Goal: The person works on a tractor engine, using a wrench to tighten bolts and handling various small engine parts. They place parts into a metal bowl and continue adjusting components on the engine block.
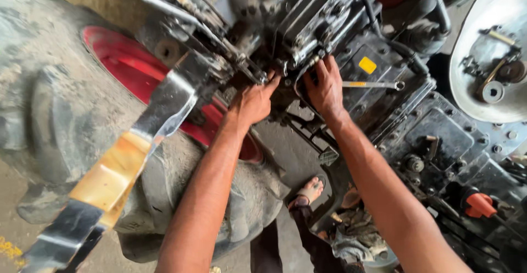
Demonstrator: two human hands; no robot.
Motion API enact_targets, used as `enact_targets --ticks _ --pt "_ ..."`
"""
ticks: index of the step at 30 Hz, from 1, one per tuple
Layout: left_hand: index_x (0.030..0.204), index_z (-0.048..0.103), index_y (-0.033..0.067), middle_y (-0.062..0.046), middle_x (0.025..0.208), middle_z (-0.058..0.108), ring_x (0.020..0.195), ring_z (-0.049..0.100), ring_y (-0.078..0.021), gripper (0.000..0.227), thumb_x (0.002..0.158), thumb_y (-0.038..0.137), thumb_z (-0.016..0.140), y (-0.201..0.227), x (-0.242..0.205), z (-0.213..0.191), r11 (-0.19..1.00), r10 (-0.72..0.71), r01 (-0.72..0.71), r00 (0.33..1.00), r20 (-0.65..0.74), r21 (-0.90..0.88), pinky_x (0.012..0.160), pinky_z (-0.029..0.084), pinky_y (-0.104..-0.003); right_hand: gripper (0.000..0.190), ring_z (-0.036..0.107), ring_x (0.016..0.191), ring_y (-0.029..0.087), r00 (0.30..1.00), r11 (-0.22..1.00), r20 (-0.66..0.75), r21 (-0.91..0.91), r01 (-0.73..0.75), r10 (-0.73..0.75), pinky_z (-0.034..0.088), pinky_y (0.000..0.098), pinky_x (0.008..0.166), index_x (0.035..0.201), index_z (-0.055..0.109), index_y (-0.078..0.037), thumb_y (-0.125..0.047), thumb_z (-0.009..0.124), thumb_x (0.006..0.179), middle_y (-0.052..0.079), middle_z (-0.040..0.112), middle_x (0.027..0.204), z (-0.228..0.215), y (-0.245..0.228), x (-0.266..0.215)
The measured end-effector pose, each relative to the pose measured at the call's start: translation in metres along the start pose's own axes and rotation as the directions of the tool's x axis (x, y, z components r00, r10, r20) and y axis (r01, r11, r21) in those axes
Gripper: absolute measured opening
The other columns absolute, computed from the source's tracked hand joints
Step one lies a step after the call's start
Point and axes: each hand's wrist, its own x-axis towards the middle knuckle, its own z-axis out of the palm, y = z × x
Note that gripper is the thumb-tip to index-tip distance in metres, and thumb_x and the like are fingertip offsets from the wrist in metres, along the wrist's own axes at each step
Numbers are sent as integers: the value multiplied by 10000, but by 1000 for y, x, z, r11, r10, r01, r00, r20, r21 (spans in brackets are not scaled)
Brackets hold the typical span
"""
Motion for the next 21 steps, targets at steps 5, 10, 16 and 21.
enact_targets --ticks 5,10,16,21 --pt "1556 363 39 -184 1627 329 1166 668 -406 791 788 -36 536 13 4 -7 999 -42 42 998 52 -15 970 556 -475 378 610 1084 377 999 999 22 -4 34 -34 529 461 917 1279 618 -32 11 715 916 176 604 1177 6 14 -1" --pt "1588 277 59 -157 1715 151 871 770 -341 761 862 -43 481 33 6 -27 964 -248 264 910 332 -3 765 647 -431 379 603 1086 374 996 994 -14 -66 87 -88 516 477 923 1273 607 -14 3 720 912 166 607 1188 14 14 4" --pt "1565 322 47 -196 1682 194 973 733 -397 777 823 4 548 16 4 -9 993 -115 112 976 183 26 884 590 -494 321 584 1089 400 999 997 -30 -62 40 -42 504 490 923 1196 619 -8 -28 739 900 183 589 1148 12 11 -4" --pt "1563 338 53 -172 1607 297 1150 704 -416 852 749 74 590 3 1 9 972 136 -98 976 -170 215 981 544 -510 284 605 1111 386 999 999 -26 -9 42 -43 520 479 947 1169 664 -18 3 726 893 167 633 1158 12 6 7"
